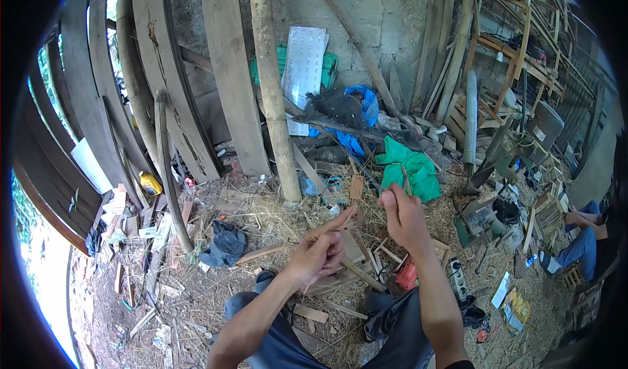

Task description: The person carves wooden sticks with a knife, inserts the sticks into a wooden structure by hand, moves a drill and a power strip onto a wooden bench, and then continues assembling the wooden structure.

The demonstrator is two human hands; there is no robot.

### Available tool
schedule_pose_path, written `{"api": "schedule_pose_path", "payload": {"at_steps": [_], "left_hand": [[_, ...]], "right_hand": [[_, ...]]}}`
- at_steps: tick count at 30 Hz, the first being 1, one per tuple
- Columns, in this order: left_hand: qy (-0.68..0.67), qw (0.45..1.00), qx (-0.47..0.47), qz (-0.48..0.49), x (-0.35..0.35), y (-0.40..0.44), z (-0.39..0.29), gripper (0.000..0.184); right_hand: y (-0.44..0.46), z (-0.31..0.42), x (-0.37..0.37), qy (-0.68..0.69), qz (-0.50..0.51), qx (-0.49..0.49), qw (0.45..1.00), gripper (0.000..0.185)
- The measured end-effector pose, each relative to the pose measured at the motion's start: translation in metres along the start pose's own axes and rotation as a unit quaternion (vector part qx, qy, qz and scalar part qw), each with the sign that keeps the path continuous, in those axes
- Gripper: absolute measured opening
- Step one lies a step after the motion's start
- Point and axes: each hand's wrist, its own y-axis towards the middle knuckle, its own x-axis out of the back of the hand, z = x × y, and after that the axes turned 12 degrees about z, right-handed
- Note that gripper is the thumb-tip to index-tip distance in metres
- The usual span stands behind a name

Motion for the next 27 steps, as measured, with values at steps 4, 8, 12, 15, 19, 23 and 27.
{"api": "schedule_pose_path", "payload": {"at_steps": [4,8,12,15,19,23,27], "left_hand": [[-0.042,0.999,0.008,0.007,0.007,0.003,0.002,0.052],[-0.004,1.0,0.005,-0.001,0.006,0.002,0.002,0.051],[0.027,1.0,0.003,0.003,0.009,0.001,0.004,0.051],[0.023,1.0,0.006,-0.013,0.008,0.001,0.005,0.05],[0.009,1.0,0.012,-0.017,0.007,0.001,0.002,0.05],[0.022,0.999,0.017,-0.017,0.009,0.004,-0.002,0.049],[0.03,0.999,0.016,-0.024,0.007,0.007,-0.004,0.05]], "right_hand": [[-0.003,0.025,-0.007,-0.022,0.06,0.07,0.996,0.023],[-0.003,0.029,-0.011,-0.039,0.099,0.065,0.992,0.022],[-0.004,0.026,-0.012,-0.046,0.103,0.085,0.99,0.023],[-0.004,0.026,-0.012,-0.074,0.112,0.068,0.989,0.024],[-0.001,0.023,-0.013,-0.076,0.089,0.077,0.99,0.025],[0.001,0.021,-0.011,-0.095,0.084,0.069,0.99,0.025],[0.003,0.018,-0.012,-0.108,0.079,0.066,0.989,0.022]]}}
